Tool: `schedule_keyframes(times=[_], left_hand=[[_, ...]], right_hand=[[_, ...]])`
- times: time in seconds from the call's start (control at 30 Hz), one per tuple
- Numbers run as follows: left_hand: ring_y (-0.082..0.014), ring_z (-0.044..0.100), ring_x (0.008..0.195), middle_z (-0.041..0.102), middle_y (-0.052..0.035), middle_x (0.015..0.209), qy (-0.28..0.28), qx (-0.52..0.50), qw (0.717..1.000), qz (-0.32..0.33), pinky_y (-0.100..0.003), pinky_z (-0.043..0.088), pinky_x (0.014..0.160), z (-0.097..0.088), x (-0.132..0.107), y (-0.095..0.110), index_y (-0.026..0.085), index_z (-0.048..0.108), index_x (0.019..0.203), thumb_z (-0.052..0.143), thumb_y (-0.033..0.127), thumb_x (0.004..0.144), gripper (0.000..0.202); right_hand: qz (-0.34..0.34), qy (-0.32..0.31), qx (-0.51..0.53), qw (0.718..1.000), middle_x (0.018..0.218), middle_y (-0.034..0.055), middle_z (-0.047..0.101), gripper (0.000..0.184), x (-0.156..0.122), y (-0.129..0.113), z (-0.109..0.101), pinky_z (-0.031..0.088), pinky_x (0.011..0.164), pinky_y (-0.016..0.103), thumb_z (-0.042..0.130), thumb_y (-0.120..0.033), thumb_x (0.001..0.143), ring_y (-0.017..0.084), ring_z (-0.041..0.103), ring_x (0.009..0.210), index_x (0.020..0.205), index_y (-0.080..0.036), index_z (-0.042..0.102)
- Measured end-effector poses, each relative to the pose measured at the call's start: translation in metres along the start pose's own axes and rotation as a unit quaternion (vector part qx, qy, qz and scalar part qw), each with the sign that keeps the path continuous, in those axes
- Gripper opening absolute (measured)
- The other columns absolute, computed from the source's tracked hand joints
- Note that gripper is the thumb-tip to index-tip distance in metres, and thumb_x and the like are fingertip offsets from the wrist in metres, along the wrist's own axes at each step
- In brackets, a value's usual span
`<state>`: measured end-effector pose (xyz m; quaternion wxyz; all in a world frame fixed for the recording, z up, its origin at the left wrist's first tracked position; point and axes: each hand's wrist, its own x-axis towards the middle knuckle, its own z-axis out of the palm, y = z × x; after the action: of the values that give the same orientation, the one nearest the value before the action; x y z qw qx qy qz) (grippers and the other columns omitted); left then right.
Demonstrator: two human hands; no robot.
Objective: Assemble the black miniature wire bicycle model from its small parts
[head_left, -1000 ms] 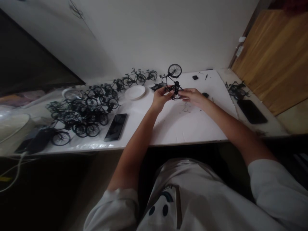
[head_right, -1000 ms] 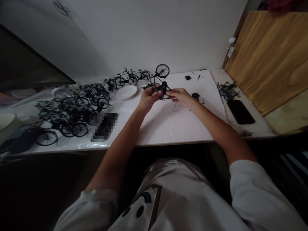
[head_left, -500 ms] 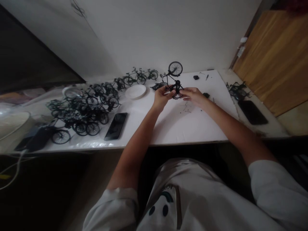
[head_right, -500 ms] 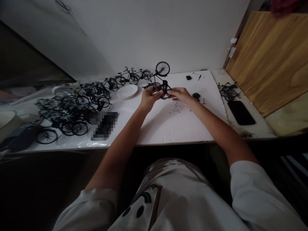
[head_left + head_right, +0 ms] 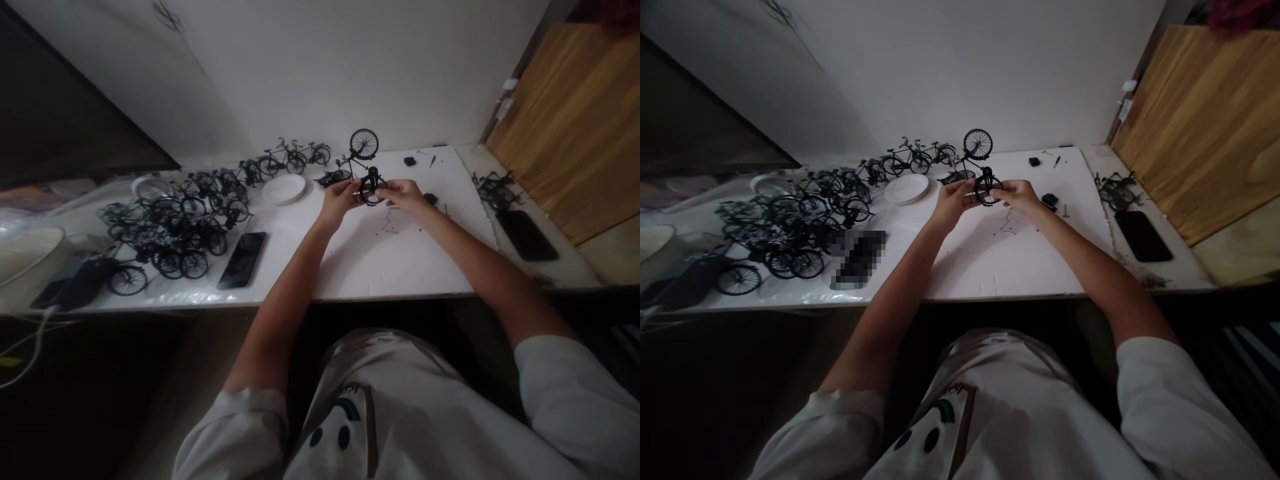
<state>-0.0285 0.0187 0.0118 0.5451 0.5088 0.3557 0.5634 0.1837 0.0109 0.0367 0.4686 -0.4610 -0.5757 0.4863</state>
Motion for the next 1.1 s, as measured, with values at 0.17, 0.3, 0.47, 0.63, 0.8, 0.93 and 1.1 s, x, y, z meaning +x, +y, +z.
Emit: schedule_keyframes(times=[0.17, 0.3, 0.47, 0.63, 0.8, 0.93, 1.1], left_hand=[[-0.0165, 0.080, 0.088, 0.083, -0.0086, 0.096, -0.041, 0.001, 0.999, -0.003, -0.034, 0.068, 0.093, -0.001, -0.002, 0.001, 0.015, 0.075, 0.099, 0.093, 0.056, 0.087, 0.047], [-0.0171, 0.080, 0.090, 0.083, -0.0080, 0.098, -0.042, 0.001, 0.999, 0.002, -0.034, 0.068, 0.093, -0.001, -0.002, 0.000, 0.015, 0.075, 0.103, 0.097, 0.055, 0.082, 0.050], [-0.0187, 0.082, 0.092, 0.083, -0.0078, 0.099, -0.047, -0.009, 0.999, 0.000, -0.035, 0.069, 0.092, -0.002, 0.000, -0.003, 0.015, 0.074, 0.104, 0.100, 0.058, 0.077, 0.058], [-0.0166, 0.079, 0.085, 0.083, -0.0063, 0.095, -0.042, -0.001, 0.999, 0.004, -0.033, 0.069, 0.088, -0.001, 0.000, -0.005, 0.015, 0.075, 0.105, 0.104, 0.053, 0.072, 0.058], [-0.0159, 0.079, 0.084, 0.082, -0.0057, 0.093, -0.029, 0.001, 0.999, 0.012, -0.032, 0.069, 0.087, 0.001, 0.000, -0.004, 0.015, 0.076, 0.105, 0.102, 0.049, 0.076, 0.051], [-0.0168, 0.080, 0.085, 0.082, -0.0054, 0.093, -0.021, 0.004, 1.000, 0.008, -0.032, 0.068, 0.085, 0.002, 0.000, -0.004, 0.016, 0.075, 0.104, 0.102, 0.048, 0.076, 0.051], [-0.0177, 0.080, 0.088, 0.083, -0.0062, 0.097, -0.017, 0.005, 1.000, 0.019, -0.034, 0.068, 0.087, 0.001, -0.001, -0.003, 0.016, 0.076, 0.106, 0.101, 0.049, 0.077, 0.051]], right_hand=[[-0.002, -0.003, -0.005, 1.000, 0.095, 0.0059, 0.083, 0.027, 0.003, 0.004, -0.004, 0.058, 0.078, 0.035, 0.097, -0.039, 0.075, 0.019, 0.072, 0.085, 0.090, -0.022, 0.083], [-0.021, -0.016, -0.008, 1.000, 0.094, 0.0057, 0.083, 0.033, 0.005, 0.008, -0.006, 0.057, 0.076, 0.033, 0.097, -0.045, 0.072, 0.019, 0.071, 0.086, 0.092, -0.022, 0.084], [-0.014, -0.019, 0.002, 1.000, 0.093, 0.0041, 0.083, 0.031, 0.006, 0.009, -0.006, 0.055, 0.074, 0.029, 0.097, -0.043, 0.072, 0.016, 0.070, 0.083, 0.091, -0.023, 0.083], [-0.016, -0.036, -0.017, 0.999, 0.095, 0.0032, 0.083, 0.035, 0.003, 0.006, -0.006, 0.054, 0.071, 0.027, 0.099, -0.048, 0.072, 0.016, 0.071, 0.085, 0.092, -0.025, 0.081], [-0.021, -0.049, -0.013, 0.999, 0.097, 0.0029, 0.083, 0.039, 0.004, 0.007, -0.008, 0.055, 0.072, 0.029, 0.101, -0.051, 0.070, 0.018, 0.070, 0.087, 0.094, -0.027, 0.081], [-0.016, -0.058, -0.006, 0.998, 0.099, 0.0035, 0.083, 0.036, 0.007, 0.009, -0.009, 0.056, 0.076, 0.032, 0.099, -0.049, 0.075, 0.019, 0.072, 0.089, 0.097, -0.028, 0.081], [0.015, -0.018, -0.018, 1.000, 0.106, 0.0073, 0.082, 0.038, 0.011, 0.009, -0.005, 0.054, 0.071, 0.032, 0.086, -0.060, 0.087, 0.022, 0.073, 0.094, 0.099, -0.026, 0.077]])
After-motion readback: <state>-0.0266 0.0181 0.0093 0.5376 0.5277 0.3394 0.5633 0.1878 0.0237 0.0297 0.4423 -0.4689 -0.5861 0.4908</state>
